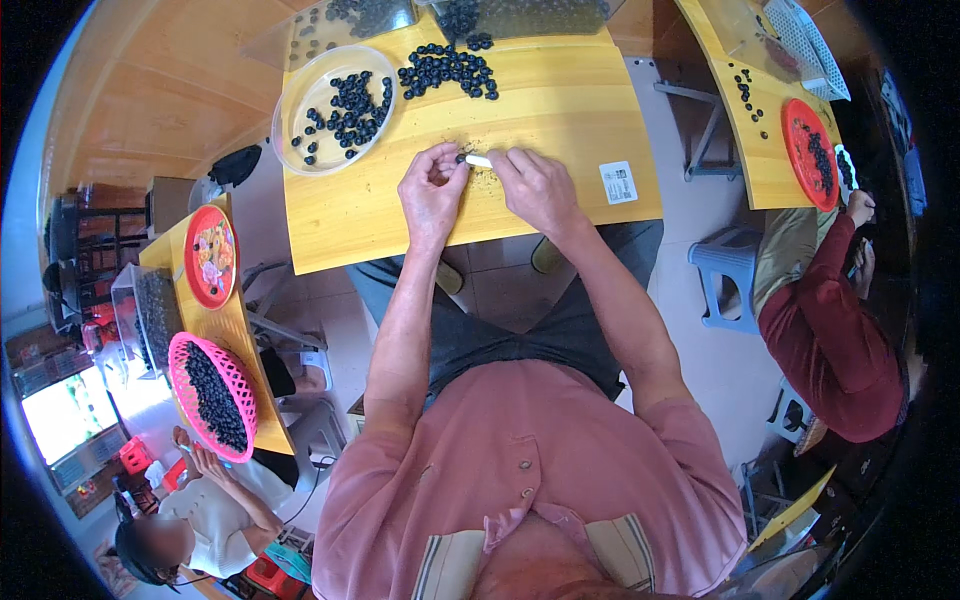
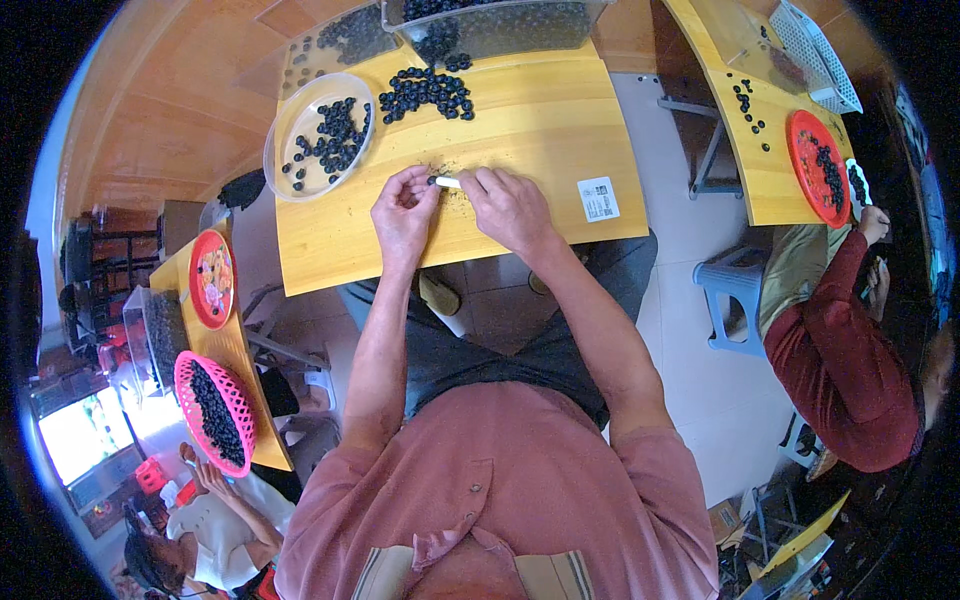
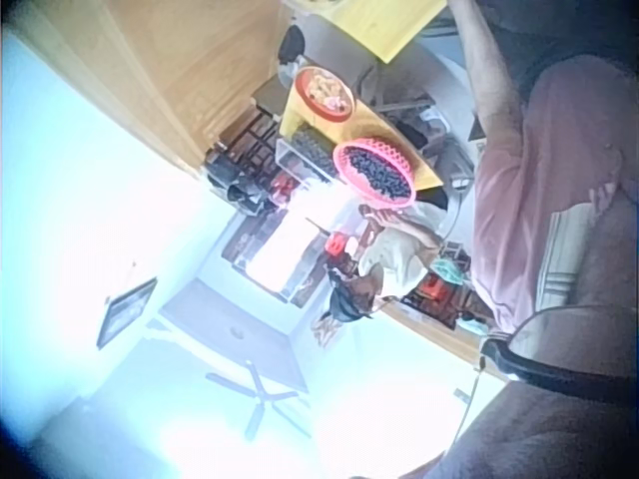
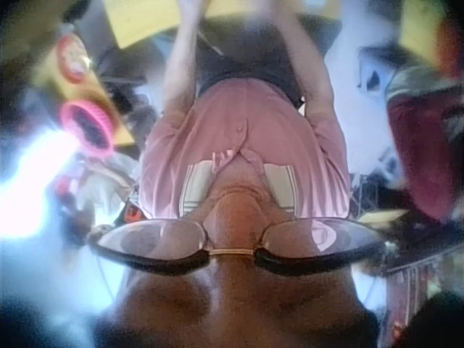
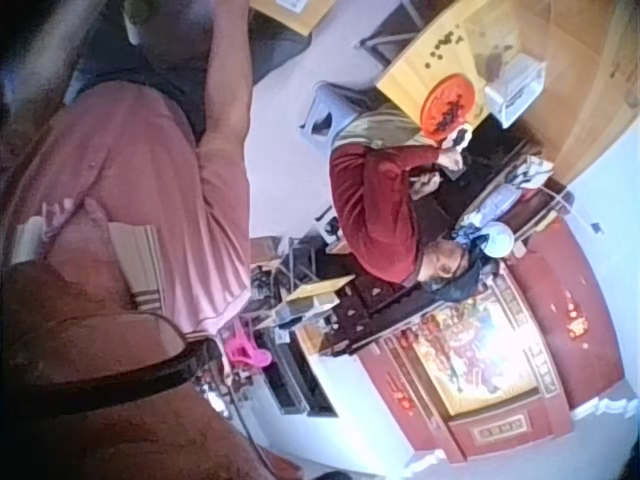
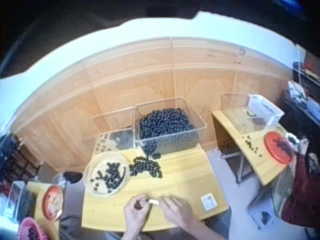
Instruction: The person sits at a yellow table and repeatedly picks up dark round fruit, using a small white tool to remove the pit from each piece. The pitted fruit is placed into a clear bowl while the pits are discarded onto the table surface. The process continues steadily throughout the clip.
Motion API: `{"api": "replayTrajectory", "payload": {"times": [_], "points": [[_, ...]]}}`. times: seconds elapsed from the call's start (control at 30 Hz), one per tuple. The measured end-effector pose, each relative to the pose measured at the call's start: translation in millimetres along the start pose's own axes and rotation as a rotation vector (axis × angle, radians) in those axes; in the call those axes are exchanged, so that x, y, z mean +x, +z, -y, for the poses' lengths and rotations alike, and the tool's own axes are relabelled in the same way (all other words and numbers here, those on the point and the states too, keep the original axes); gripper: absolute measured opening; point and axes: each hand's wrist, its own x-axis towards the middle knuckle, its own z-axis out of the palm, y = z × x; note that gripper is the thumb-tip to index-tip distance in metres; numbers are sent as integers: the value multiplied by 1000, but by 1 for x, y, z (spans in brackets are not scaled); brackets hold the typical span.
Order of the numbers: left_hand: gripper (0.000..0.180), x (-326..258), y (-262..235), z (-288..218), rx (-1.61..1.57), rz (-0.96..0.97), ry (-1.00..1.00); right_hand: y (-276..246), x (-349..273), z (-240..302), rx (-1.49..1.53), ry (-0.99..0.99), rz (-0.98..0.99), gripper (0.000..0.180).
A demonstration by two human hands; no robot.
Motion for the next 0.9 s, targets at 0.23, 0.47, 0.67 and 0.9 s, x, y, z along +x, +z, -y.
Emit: {"api": "replayTrajectory", "payload": {"times": [0.23, 0.47, 0.67, 0.9], "points": [[33, 0, 0, 0, 58, 19, -25, 1, 0, 0, -9, 8, 16, 18], [32, 1, 0, 2, 30, 0, 5, 1, 0, 1, -9, 23, 17, 16], [35, 0, 0, -3, -15, 36, -24, 4, 0, -1, 15, 34, 10, 25], [38, 0, 0, -5, -55, 25, -25, 2, 1, -2, -5, 67, 2, 25]]}}
